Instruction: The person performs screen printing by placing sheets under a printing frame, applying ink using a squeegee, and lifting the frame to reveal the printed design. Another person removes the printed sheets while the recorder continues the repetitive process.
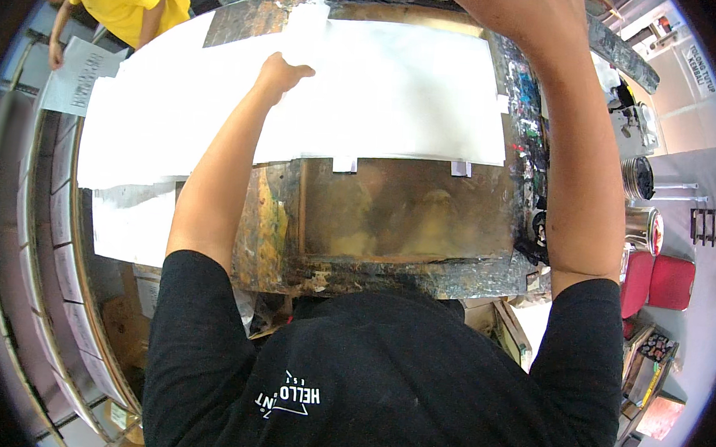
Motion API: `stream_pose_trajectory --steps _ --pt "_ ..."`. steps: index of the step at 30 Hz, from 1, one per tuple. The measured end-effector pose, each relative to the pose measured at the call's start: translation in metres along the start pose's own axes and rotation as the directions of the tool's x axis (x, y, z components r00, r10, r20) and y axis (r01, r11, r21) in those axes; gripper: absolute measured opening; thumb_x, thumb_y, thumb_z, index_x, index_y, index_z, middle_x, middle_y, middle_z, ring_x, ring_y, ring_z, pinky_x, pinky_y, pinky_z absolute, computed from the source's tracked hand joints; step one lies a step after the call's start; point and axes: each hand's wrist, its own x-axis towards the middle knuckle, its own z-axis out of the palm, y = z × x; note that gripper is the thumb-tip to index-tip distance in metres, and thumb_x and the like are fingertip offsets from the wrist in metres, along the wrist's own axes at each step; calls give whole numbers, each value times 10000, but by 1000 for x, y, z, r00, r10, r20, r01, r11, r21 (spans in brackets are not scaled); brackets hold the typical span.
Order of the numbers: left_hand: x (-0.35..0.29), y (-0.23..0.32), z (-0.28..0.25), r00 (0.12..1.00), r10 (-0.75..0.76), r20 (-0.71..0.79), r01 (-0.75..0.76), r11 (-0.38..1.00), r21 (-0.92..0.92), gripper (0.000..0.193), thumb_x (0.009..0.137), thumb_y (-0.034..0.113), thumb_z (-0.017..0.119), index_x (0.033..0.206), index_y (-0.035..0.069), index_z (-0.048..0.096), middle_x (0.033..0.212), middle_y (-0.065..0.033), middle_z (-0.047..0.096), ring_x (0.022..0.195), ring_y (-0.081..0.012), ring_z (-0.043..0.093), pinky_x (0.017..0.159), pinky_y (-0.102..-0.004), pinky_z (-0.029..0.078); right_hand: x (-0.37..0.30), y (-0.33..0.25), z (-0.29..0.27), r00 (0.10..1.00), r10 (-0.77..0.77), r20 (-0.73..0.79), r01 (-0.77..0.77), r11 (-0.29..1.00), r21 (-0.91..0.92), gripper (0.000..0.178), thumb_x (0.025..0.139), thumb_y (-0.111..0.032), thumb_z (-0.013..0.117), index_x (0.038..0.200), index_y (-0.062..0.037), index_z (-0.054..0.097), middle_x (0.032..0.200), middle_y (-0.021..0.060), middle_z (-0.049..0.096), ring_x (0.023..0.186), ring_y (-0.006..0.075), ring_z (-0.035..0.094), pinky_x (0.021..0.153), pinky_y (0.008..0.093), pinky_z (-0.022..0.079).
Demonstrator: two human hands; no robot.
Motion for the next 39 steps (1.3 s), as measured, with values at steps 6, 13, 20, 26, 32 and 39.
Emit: stream_pose_trajectory --steps 6,13,20,26,32,39 --pt "-16 7 -3 879 454 -146 -382 854 354 912 871 548 845 1440 -111 573 1416 -334 587 1294 -392 625 988 -477 568 -8 3 5 999 -15 -45 12 997 -73 533 1069 -560 551 811 -104 644 702 10 586 608 136 480 604 315 445" --pt "29 96 41 697 700 153 -644 518 563 779 1045 663 557 1575 92 542 1612 -190 529 1481 -403 494 1197 -551 421 8 11 8 987 -99 -125 89 993 -81 559 1048 -568 572 729 -113 629 651 25 574 609 177 496 734 389 454" --pt "74 85 77 760 643 90 -533 539 652 760 1017 739 519 1488 151 614 1532 -149 581 1406 -386 540 1138 -551 443 6 19 6 979 -118 -164 107 992 -74 570 1008 -545 613 739 -47 679 659 102 635 640 234 593 769 423 477" --pt "74 90 96 631 776 13 -651 520 553 824 1000 760 529 1498 109 614 1537 -144 569 1425 -400 503 1160 -601 391 13 14 5 986 -97 -137 90 994 -55 576 1027 -547 595 735 -56 673 639 83 617 608 221 554 756 419 473" --pt "80 132 160 595 801 -68 -670 541 508 767 970 740 592 1471 162 639 1509 -125 562 1401 -366 466 1155 -583 331 12 22 12 977 -125 -174 125 992 -12 559 1033 -529 598 736 -64 685 648 75 630 623 204 588 758 423 476" --pt "75 145 172 609 785 -117 -679 591 436 628 960 661 666 1377 192 705 1439 -107 583 1329 -328 487 1088 -536 340 12 1 3 987 -40 -157 30 997 -64 573 997 -554 614 713 -61 678 610 72 609 590 184 588 616 372 497"
